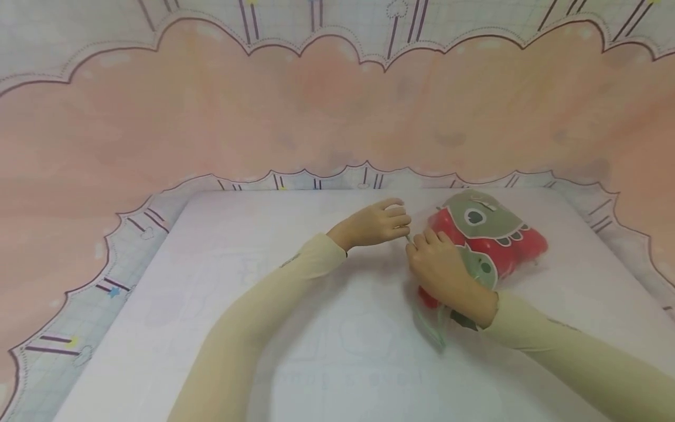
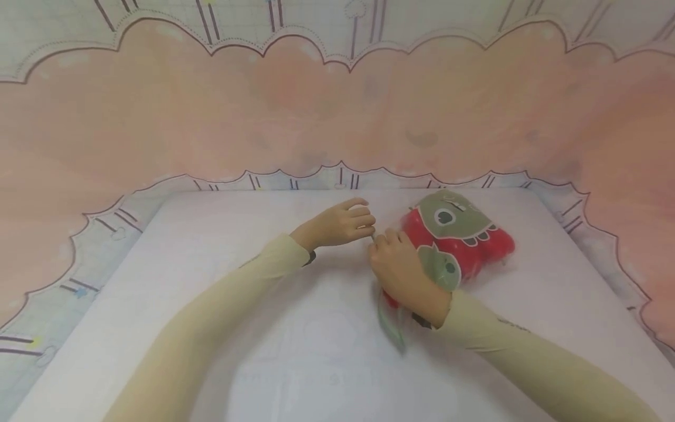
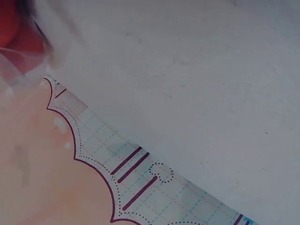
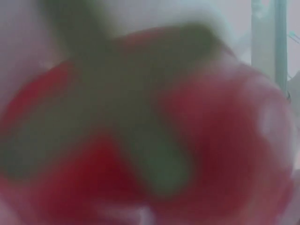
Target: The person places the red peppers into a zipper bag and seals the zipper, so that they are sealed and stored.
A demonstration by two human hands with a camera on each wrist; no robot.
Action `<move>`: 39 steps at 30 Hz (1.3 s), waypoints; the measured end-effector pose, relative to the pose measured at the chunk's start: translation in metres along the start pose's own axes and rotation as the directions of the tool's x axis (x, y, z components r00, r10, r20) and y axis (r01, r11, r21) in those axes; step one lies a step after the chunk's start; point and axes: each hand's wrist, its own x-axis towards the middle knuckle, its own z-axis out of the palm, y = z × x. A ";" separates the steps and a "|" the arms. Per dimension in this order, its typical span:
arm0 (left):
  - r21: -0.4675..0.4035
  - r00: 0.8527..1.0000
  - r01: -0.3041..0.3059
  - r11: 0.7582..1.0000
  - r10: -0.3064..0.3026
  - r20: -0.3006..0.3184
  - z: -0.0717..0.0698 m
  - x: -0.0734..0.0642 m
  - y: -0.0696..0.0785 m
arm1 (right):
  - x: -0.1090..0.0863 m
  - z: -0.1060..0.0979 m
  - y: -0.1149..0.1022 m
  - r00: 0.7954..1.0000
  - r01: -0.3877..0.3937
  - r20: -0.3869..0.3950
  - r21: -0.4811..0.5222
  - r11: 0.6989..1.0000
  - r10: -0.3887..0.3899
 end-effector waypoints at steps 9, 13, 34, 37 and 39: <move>-0.028 0.999 0.003 1.000 -0.002 0.045 0.005 0.001 -0.002 | -0.001 -0.001 0.001 1.000 0.002 0.029 -0.002 1.000 -0.002; -0.026 0.995 0.060 0.998 -0.057 0.081 0.012 0.000 -0.008 | 0.002 -0.001 0.002 0.999 -0.009 0.047 -0.015 1.000 0.009; 0.074 0.898 0.287 0.955 -0.295 0.327 0.044 -0.017 -0.057 | -0.009 0.006 -0.015 0.998 0.049 -0.046 -0.010 0.999 -0.050; 0.128 0.874 0.304 0.944 -0.330 0.358 0.050 -0.018 -0.058 | -0.006 0.013 -0.013 0.997 0.045 -0.065 -0.024 0.999 -0.046; 0.150 0.850 0.317 0.937 -0.350 0.394 0.054 -0.019 -0.057 | -0.005 0.017 -0.013 0.997 0.047 -0.053 -0.024 0.999 -0.048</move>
